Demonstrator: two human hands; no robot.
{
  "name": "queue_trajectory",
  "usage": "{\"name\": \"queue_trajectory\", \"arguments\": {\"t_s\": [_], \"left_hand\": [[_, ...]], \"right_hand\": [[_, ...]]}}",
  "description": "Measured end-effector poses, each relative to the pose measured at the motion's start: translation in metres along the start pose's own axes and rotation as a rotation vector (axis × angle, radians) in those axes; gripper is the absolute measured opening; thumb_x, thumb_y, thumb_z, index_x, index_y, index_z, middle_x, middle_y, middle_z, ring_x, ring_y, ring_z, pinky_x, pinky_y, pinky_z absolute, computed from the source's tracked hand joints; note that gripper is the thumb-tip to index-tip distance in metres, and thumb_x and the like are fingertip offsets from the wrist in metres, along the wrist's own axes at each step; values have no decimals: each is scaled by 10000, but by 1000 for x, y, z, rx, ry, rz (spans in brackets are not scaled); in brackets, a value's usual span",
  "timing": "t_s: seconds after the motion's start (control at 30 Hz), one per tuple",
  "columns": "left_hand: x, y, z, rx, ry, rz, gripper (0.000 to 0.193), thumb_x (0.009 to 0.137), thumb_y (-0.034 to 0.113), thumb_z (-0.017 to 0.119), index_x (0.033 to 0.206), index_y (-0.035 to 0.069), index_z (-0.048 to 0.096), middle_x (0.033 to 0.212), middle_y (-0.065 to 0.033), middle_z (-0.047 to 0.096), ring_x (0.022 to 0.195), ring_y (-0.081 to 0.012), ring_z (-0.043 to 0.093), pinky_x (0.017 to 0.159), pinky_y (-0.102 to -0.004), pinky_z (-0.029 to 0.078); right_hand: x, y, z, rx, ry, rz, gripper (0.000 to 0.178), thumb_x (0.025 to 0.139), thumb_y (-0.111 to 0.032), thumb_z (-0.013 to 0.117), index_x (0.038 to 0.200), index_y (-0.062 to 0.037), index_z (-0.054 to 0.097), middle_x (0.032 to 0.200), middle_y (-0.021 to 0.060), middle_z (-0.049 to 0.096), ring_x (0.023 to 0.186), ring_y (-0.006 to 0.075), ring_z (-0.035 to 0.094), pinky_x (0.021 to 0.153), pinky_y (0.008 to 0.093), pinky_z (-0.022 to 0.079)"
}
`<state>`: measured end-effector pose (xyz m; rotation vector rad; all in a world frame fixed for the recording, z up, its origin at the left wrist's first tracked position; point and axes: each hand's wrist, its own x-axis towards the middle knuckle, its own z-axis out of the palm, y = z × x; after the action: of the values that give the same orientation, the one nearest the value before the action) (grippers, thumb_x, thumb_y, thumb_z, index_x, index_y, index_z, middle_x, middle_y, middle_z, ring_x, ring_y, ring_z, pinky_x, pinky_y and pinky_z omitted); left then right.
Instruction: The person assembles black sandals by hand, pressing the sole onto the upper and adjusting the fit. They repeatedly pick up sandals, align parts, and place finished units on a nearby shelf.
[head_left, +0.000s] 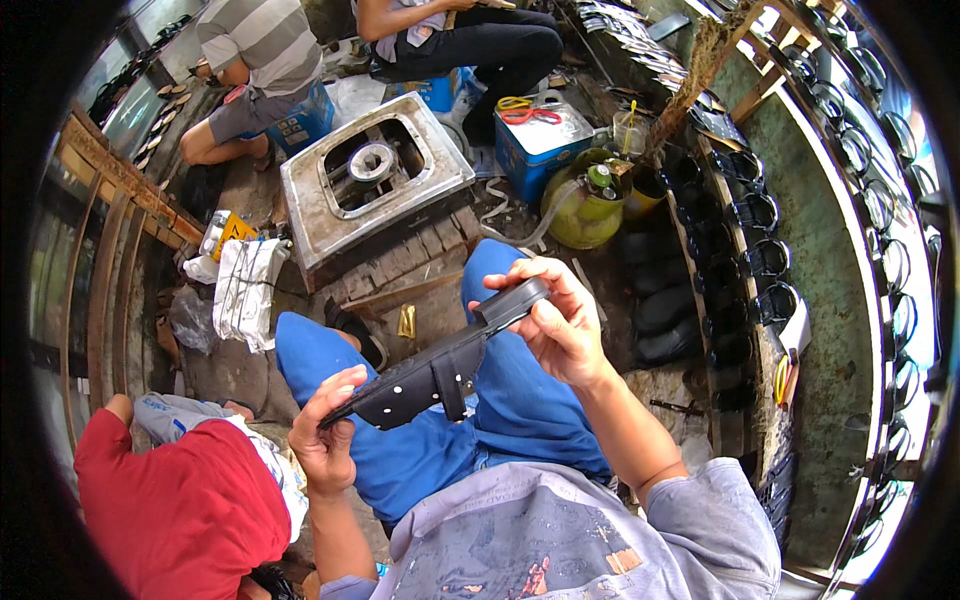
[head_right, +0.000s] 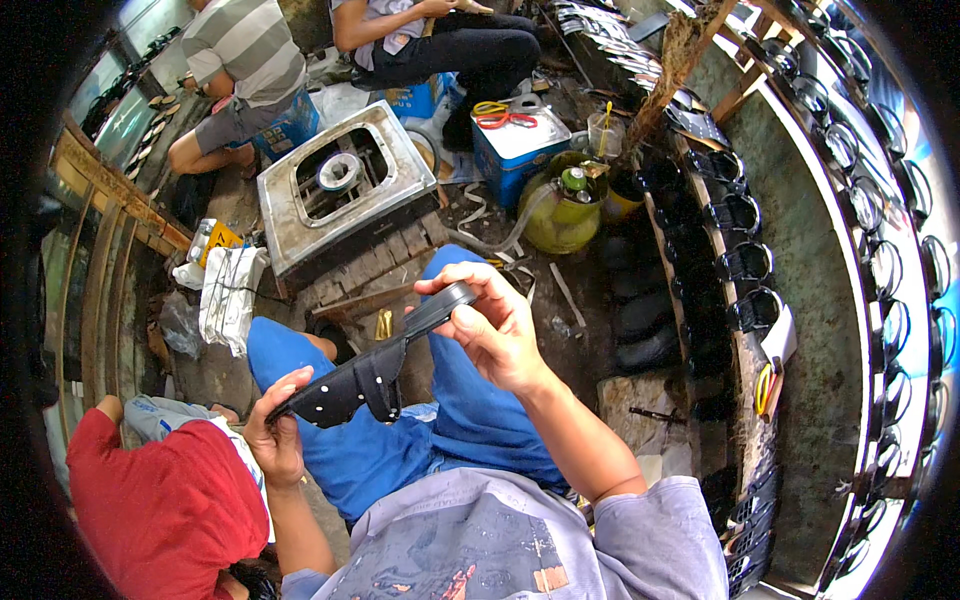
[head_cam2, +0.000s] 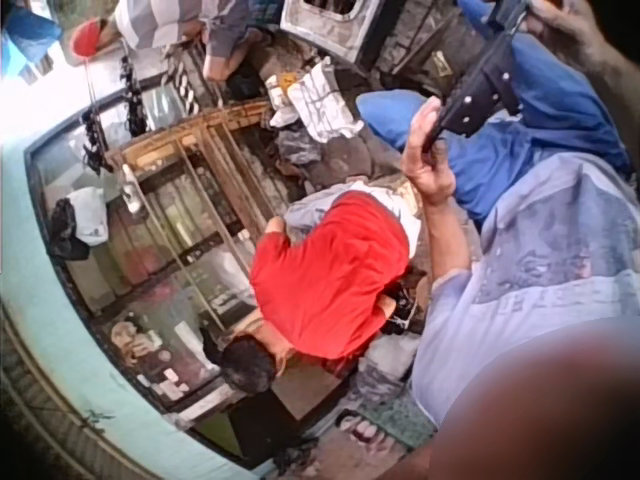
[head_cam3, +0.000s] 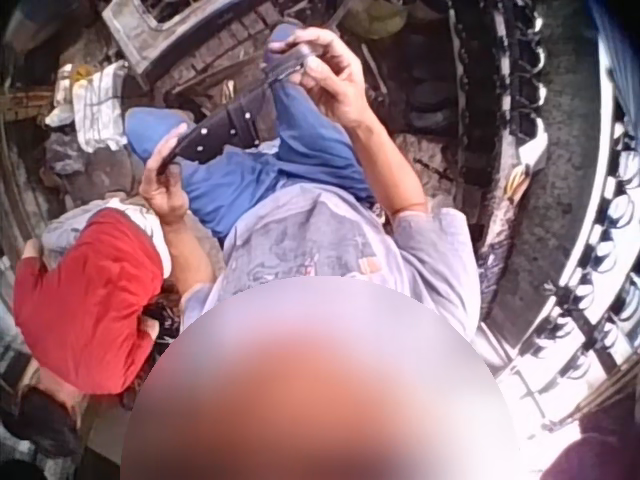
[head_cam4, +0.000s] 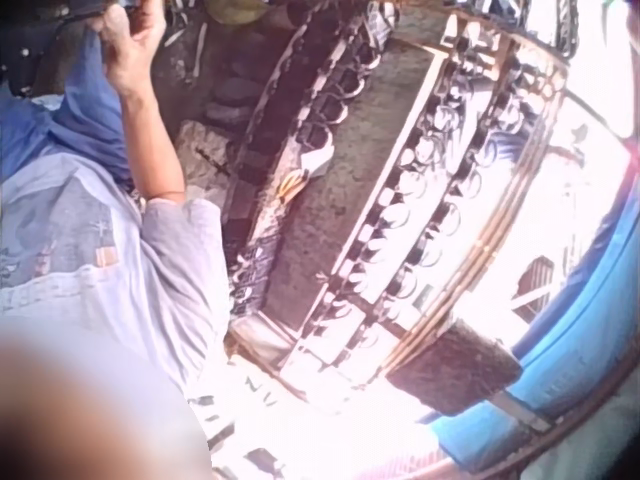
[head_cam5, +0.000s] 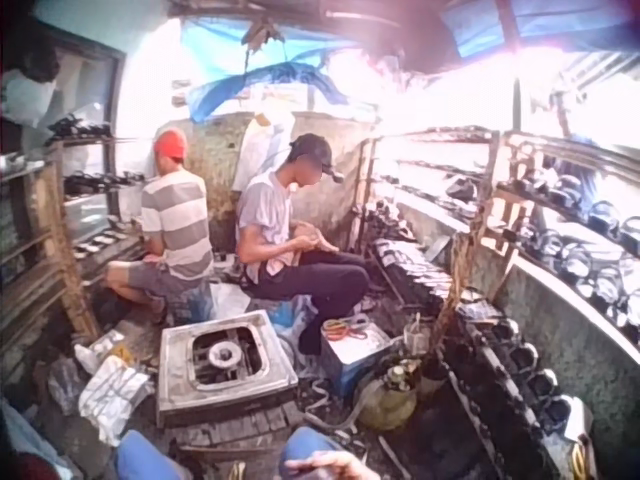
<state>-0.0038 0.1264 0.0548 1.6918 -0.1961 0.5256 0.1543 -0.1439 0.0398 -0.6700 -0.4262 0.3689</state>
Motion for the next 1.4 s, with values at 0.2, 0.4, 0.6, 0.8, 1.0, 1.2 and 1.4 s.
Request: {"name": "queue_trajectory", "arguments": {"t_s": [0.2,0.4,0.6,0.8,1.0,1.2,1.4], "left_hand": [[5,4,7,-36,29,-2,330,1017,232,688,1229,-19,653,1186,-224,727,1190,-382,668,1066,-495,486],[11,8,15,-56,48,-29,332,1006,230,704,1200,-36,663,1158,-227,734,1173,-378,675,1053,-484,496],[10,3,20,-41,47,-86,313,1025,210,675,1190,-56,660,1166,-234,732,1167,-349,682,1061,-445,493],[22,-40,53,-483,-108,-377,448,1101,269,543,1413,-51,516,1369,-156,607,1247,-238,598,1097,-386,457],[50,-91,60,-358,-268,-612,410,1130,295,472,1399,-4,551,1436,-149,588,1215,-225,611,1041,-355,464],[40,-138,43,-341,-110,-913,390,1105,324,544,1329,10,599,1298,-116,667,1107,-188,643,968,-322,485],[34,-144,44,-434,-129,-856,346,1091,318,573,1270,27,626,1237,-102,678,1057,-189,636,918,-313,489]], "right_hand": [[-3,0,-7,-45,10,7,375,1040,-176,626,1355,-10,508,1373,217,572,1327,327,589,1106,592,506],[-6,2,-12,-27,45,23,404,1042,-197,633,1370,-11,488,1376,240,573,1246,422,638,1080,554,537],[-14,1,-23,8,127,50,398,1010,-166,693,1358,-46,543,1335,180,619,1276,312,634,1025,415,584],[-79,-1,-89,-372,549,160,292,1068,-317,622,1241,-82,601,1073,21,674,914,104,676,724,303,620],[-272,-24,-166,-277,1164,40,451,1046,-310,664,1361,-16,532,1245,107,630,1147,199,654,944,453,606],[-464,-31,-155,-262,1473,-200,552,993,-179,738,1468,-52,485,1204,72,692,1046,176,692,887,373,585],[-501,-44,-174,-330,1808,-634,537,985,-179,749,1441,-51,496,1145,85,687,964,182,682,791,341,577]]}}
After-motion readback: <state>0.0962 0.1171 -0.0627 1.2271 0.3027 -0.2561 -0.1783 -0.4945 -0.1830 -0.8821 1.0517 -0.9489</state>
